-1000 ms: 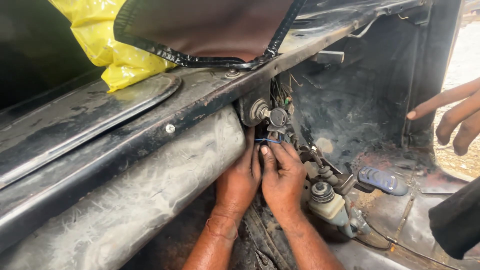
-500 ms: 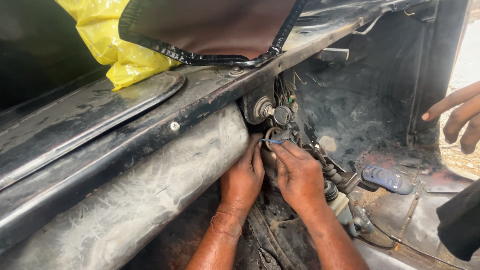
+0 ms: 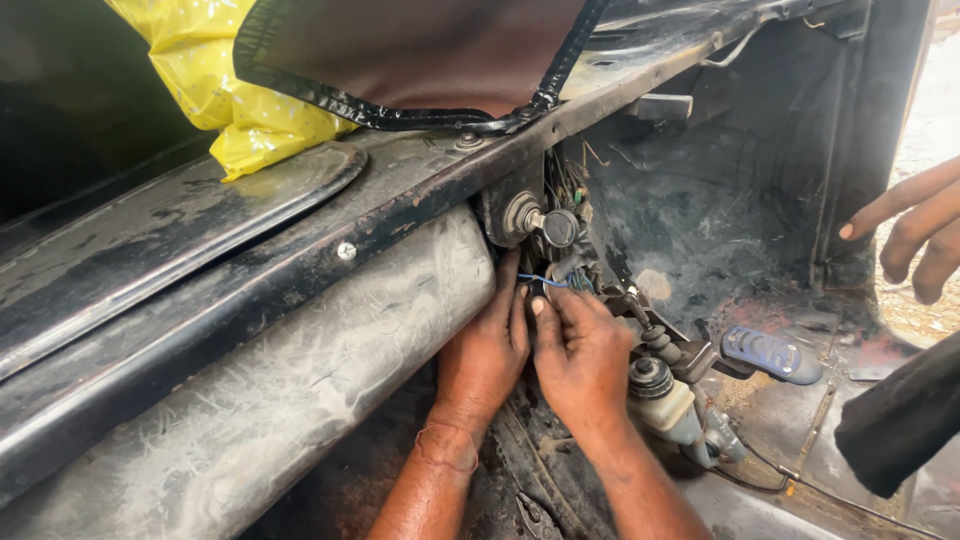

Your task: The person works under the steering column of an auto rickshaw, manipulating wiring and connectors with their hands. They use pliers on a component, wrap a part with electrical tape, wipe the area with a cloth, and continue adjusting wires and fittings near the steering lock and brake components.

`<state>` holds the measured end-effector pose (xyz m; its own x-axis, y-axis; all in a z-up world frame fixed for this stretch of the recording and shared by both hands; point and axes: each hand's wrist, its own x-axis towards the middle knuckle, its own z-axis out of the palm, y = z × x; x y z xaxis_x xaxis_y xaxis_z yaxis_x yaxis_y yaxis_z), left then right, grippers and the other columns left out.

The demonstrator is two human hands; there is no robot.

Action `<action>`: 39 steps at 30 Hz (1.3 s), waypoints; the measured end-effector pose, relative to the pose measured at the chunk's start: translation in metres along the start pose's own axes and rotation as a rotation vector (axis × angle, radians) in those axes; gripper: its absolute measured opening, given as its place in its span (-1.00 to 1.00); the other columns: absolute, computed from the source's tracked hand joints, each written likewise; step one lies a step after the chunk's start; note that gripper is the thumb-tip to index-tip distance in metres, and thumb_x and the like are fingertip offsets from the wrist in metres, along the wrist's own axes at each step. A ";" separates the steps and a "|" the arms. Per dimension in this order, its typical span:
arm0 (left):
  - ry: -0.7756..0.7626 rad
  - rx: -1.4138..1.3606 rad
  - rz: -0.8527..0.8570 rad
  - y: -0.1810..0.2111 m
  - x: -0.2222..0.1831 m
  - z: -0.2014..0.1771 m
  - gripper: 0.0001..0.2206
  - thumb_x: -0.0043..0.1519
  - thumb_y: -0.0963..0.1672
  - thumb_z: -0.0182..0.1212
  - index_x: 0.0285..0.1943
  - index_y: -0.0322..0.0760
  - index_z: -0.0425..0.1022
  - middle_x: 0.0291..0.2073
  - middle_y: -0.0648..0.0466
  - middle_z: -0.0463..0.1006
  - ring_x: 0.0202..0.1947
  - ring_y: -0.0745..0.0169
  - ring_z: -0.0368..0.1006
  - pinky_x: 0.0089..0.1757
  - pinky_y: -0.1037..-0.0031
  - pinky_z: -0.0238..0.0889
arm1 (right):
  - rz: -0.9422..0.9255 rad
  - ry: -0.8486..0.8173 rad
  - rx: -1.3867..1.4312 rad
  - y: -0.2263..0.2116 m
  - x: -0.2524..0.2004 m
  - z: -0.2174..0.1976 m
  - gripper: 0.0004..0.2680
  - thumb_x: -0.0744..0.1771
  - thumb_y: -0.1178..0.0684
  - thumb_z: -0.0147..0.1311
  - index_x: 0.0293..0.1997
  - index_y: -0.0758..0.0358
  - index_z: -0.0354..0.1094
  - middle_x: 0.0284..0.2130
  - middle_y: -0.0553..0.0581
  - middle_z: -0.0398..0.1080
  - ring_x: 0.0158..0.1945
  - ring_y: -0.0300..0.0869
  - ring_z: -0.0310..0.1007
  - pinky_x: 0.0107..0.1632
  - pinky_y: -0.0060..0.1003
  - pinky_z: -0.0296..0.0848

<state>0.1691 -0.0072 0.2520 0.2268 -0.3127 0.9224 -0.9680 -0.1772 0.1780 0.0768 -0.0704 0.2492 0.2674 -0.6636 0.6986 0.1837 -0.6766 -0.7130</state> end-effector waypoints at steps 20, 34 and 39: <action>0.006 -0.122 -0.059 -0.006 -0.010 0.010 -0.65 0.36 -0.17 0.11 0.34 -0.29 0.44 0.12 -0.20 0.57 0.16 -0.18 0.49 0.11 0.17 0.33 | -0.455 -0.040 -0.315 0.029 0.011 -0.007 -0.77 0.30 0.28 0.14 0.05 0.30 0.50 -0.07 0.22 0.54 -0.08 0.02 0.54 -0.03 -0.17 0.53; 0.032 -0.051 -0.057 -0.013 -0.014 0.014 -0.76 0.25 -0.21 0.20 0.10 -0.27 0.57 -0.12 -0.11 0.65 -0.10 -0.15 0.59 -0.05 0.16 0.42 | -0.057 -0.261 -0.061 0.000 -0.002 -0.030 -0.78 0.29 0.24 0.18 0.03 0.26 0.52 -0.19 0.16 0.59 -0.20 -0.19 0.59 -0.18 -0.34 0.56; -0.024 -0.027 -0.037 -0.012 -0.011 0.009 -0.72 0.25 -0.19 0.18 0.15 -0.31 0.55 -0.11 -0.16 0.63 -0.12 -0.17 0.58 -0.08 0.15 0.42 | 0.390 -0.239 0.767 -0.018 0.018 -0.034 -0.47 0.27 0.37 0.12 0.45 0.35 0.11 -0.11 0.33 0.61 -0.26 -0.29 0.54 -0.35 -0.45 0.40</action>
<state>0.1795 -0.0103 0.2364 0.2651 -0.3288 0.9064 -0.9612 -0.1644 0.2215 0.0464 -0.0817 0.2766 0.6174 -0.6601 0.4278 0.5977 0.0400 -0.8007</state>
